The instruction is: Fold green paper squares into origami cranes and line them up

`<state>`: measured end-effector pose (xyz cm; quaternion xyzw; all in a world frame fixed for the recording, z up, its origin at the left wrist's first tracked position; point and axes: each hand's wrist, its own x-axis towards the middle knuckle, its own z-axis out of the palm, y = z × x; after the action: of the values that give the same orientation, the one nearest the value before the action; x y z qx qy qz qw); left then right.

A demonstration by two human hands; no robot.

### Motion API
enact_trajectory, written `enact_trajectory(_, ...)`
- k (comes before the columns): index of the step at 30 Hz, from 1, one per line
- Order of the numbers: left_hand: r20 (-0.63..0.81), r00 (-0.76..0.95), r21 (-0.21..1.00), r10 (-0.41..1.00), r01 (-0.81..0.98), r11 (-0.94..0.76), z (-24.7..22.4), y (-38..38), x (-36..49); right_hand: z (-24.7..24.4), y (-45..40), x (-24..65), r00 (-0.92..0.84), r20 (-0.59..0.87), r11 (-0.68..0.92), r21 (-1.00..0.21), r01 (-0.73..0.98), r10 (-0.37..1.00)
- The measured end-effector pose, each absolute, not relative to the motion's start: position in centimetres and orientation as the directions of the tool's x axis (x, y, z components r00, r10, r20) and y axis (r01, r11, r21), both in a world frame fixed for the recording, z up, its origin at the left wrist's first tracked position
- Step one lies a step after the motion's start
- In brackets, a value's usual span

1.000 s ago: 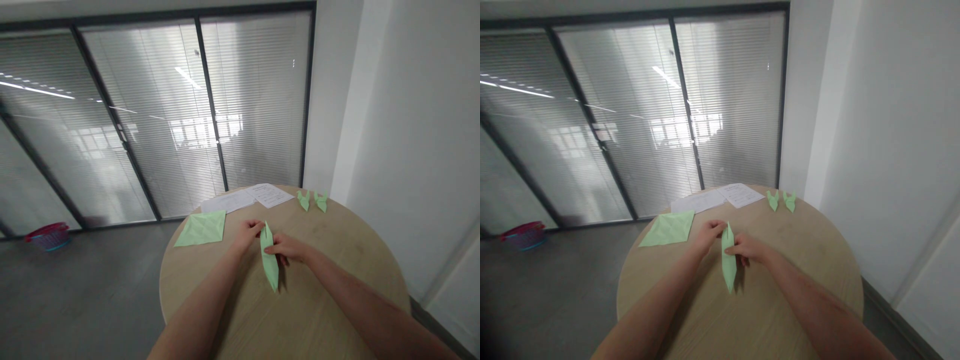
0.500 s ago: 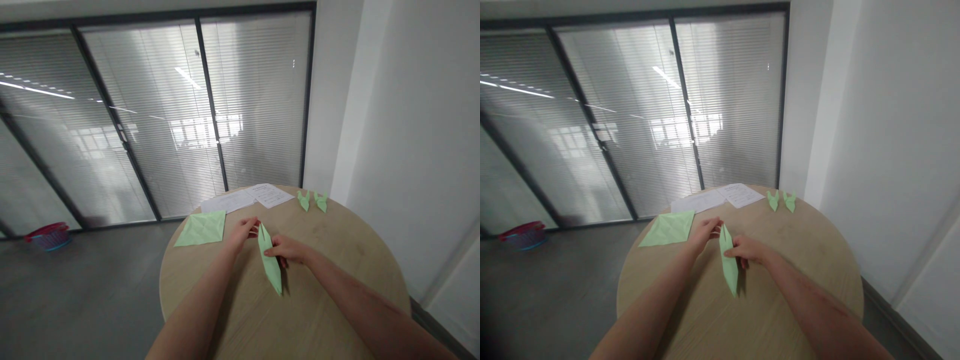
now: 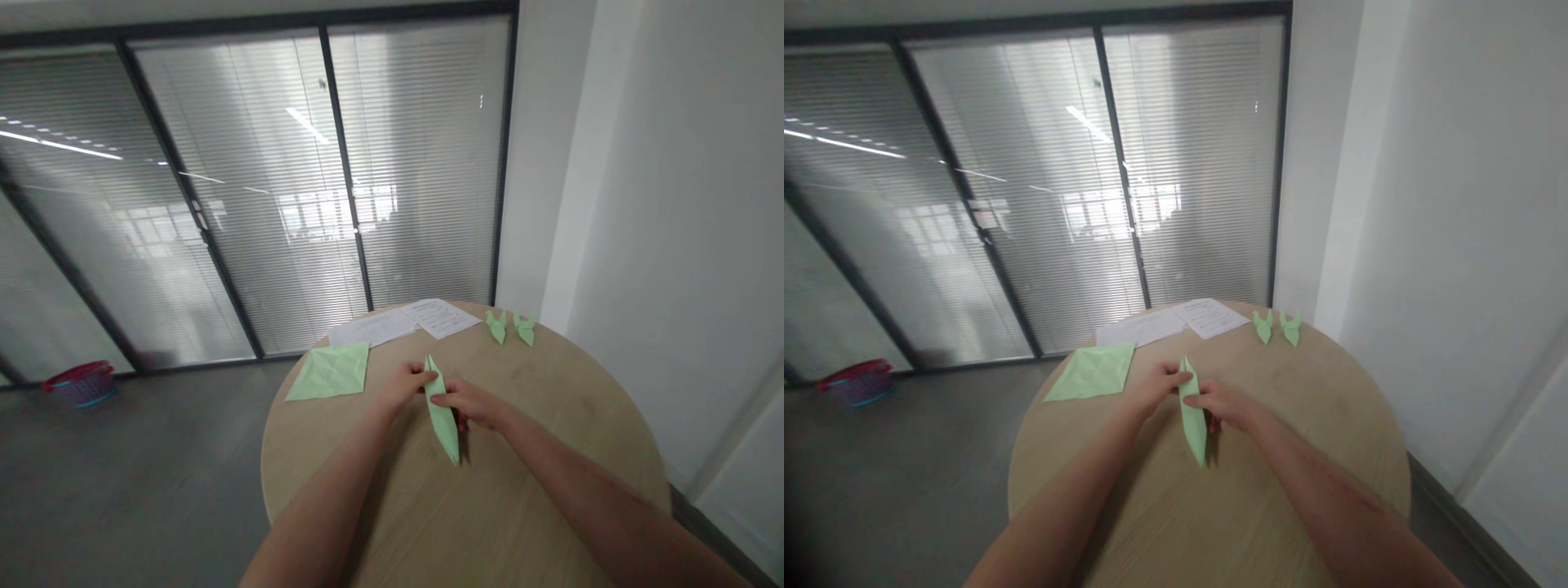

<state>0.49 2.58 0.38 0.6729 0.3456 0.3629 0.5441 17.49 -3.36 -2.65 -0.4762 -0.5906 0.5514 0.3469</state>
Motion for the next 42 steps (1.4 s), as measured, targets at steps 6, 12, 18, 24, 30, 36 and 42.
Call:
enact_trajectory(6, 0.143, 0.366, 0.985, 0.920, 0.043, -0.170, 0.4, 2.4, 0.9, -2.8, -3.0, 17.8, -0.371, -0.109, -0.047, -0.984, 0.173, 0.922)
enact_trajectory(12, 0.153, 0.194, 0.987, 0.969, -0.071, -0.142, 1.4, 3.1, -0.2, -2.3, -3.1, 17.8, -0.497, -0.135, -0.017, -0.972, 0.234, 0.857)
enact_trajectory(18, 0.197, 0.007, 0.973, 0.980, -0.120, -0.195, 2.5, 4.3, -2.1, -2.2, -3.5, 17.6, -0.429, -0.183, -0.068, -0.960, 0.270, 0.885)
enact_trajectory(24, 0.178, 0.182, 0.984, 0.967, -0.062, -0.169, 1.2, 4.0, -0.7, -3.4, -2.8, 17.3, -0.219, -0.083, -0.076, -0.996, 0.041, 0.972)
enact_trajectory(30, 0.186, 0.378, 0.982, 0.907, -0.042, -0.184, 1.0, 3.8, -0.6, -4.2, -1.5, 17.0, -0.030, -0.119, -0.123, -0.969, -0.212, 0.992)
enact_trajectory(36, 0.165, 0.582, 0.972, 0.796, 0.042, -0.232, 1.4, 3.3, -1.0, -4.2, -1.2, 17.4, -0.081, -0.150, -0.166, -0.950, -0.265, 0.985)
enact_trajectory(42, 0.170, 0.657, 0.958, 0.735, 0.063, -0.279, 0.9, 3.3, -0.8, -4.9, -0.7, 17.6, -0.117, -0.096, -0.124, -0.956, -0.266, 0.989)
